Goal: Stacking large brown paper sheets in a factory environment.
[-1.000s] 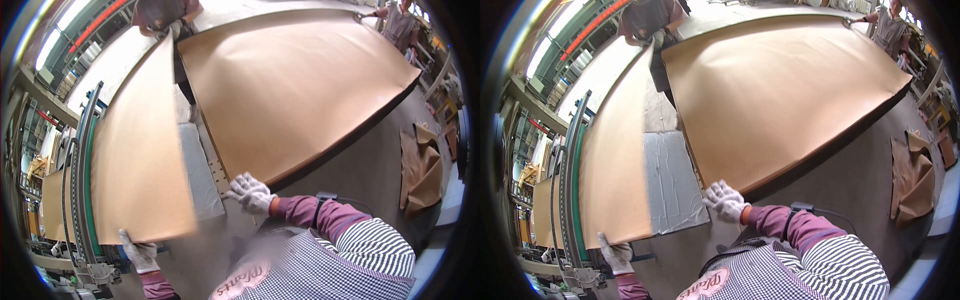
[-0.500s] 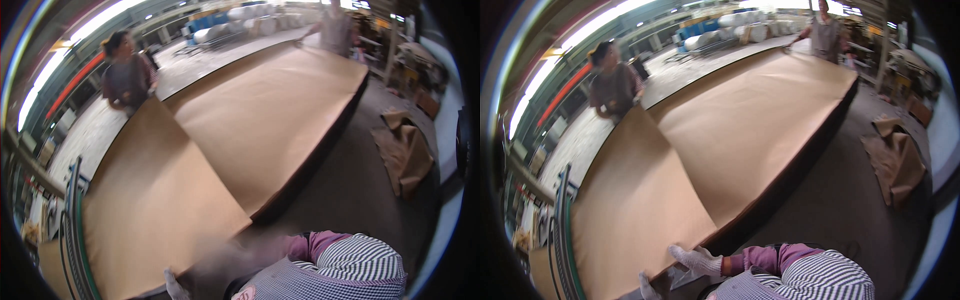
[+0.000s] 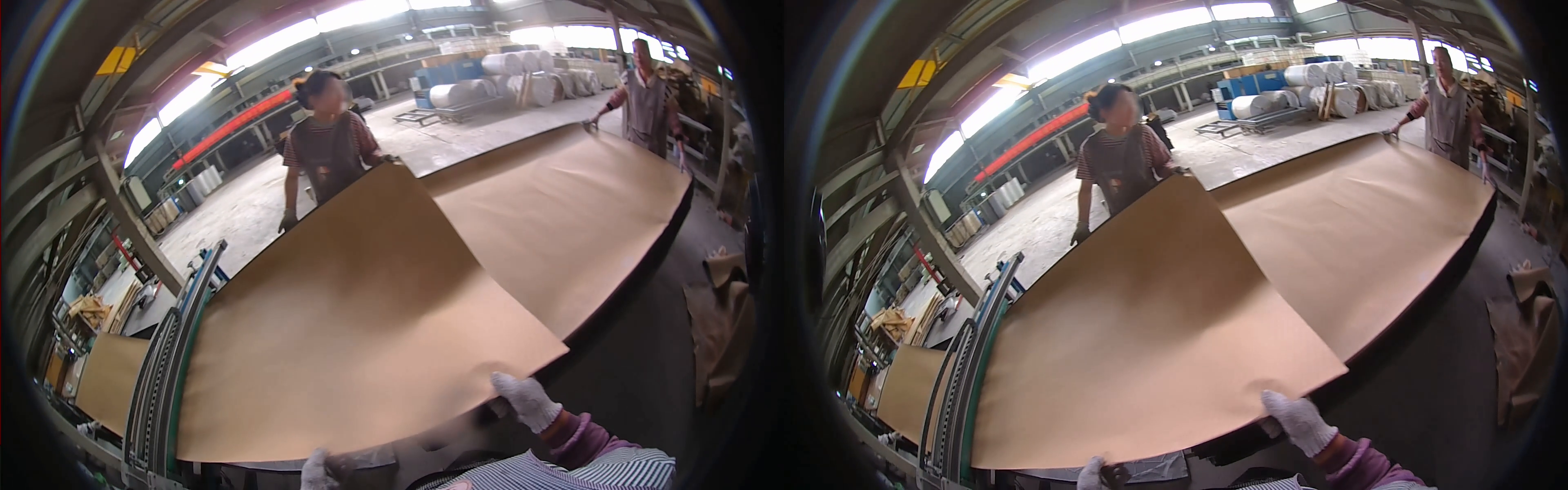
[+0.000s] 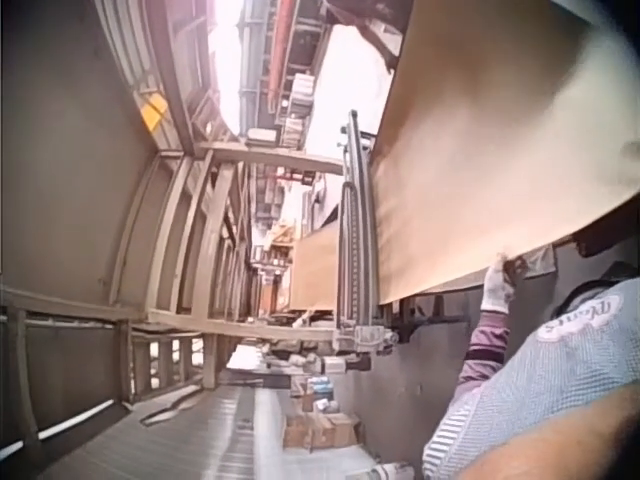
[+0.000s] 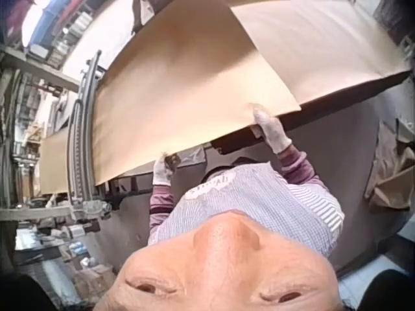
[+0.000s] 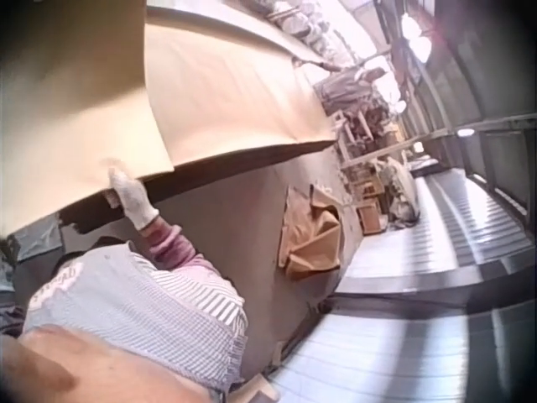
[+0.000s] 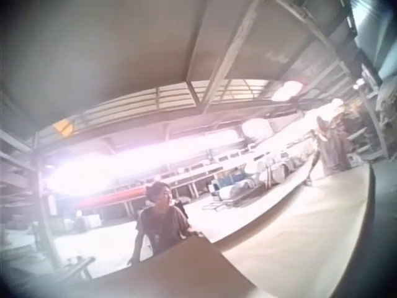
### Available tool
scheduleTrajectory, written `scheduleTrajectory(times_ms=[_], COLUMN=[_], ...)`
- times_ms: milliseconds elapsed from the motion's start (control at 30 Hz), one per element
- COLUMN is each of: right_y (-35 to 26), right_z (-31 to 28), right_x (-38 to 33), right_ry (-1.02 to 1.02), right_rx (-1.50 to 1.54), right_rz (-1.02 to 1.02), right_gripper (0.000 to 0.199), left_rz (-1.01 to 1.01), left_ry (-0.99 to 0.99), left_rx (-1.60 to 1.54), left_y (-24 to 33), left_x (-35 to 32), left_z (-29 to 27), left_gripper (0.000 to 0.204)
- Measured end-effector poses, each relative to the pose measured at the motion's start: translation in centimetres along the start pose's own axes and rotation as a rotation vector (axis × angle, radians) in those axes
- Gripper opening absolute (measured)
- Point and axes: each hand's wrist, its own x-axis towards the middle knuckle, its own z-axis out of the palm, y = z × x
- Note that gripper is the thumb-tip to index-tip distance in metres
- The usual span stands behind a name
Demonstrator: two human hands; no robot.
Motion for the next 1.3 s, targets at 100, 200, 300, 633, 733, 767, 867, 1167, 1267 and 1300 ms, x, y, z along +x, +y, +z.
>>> scheduleTrajectory(times_ms=[100,200,300,633,733,767,867,1167,1267,1300], right_y=[1.0,7.2,7.0,1.4,1.8,1.6,-0.4,25.8,13.3,12.5], right_z=[1.4,4.6,9.2,7.2,5.1,5.9,10.3,11.4,12.4,11.6], right_x=[-1.0,0.5,0.5,2.3,3.7,3.1,-0.8,14.3,8.7,8.7], right_ry=[-0.135,-0.577,-0.599,-0.342,-0.164,-0.16,-0.233,-0.31,-0.276,-0.277], right_rx=[0.021,0.01,-0.443,-0.589,0.083,0.097,0.204,-0.166,-0.222,-0.212], right_rz=[0.12,0.26,0.398,-0.343,0.076,0.083,0.419,0.048,0.28,0.522], right_gripper=[0.031,0.049,0.035,0.032,0.03,0.031,0.035,0.043,0.043,0.032], left_rz=[0.025,0.008,-0.026,0.219,0.176,0.232,0.183,0.054,0.312,0.3], left_ry=[0.017,-0.08,-0.061,0.005,0.183,0.253,0.287,-0.158,0.242,0.288], left_rx=[0.014,-0.037,-0.09,-0.255,-0.017,0.008,-0.001,-0.072,-0.165,-0.17], left_y=[-1.4,-2.9,-5.2,2.1,2.3,2.0,1.6,-2.7,1.7,2.9], left_x=[-0.7,-0.8,-0.4,0.2,3.3,3.7,2.8,3.1,2.4,4.2], left_z=[3.0,6.9,7.8,0.4,-2.3,-1.6,3.4,4.6,-2.2,-6.4], left_gripper=[0.021,0.025,0.028,0.046,0.037,0.035,0.028,0.041,0.031,0.032])
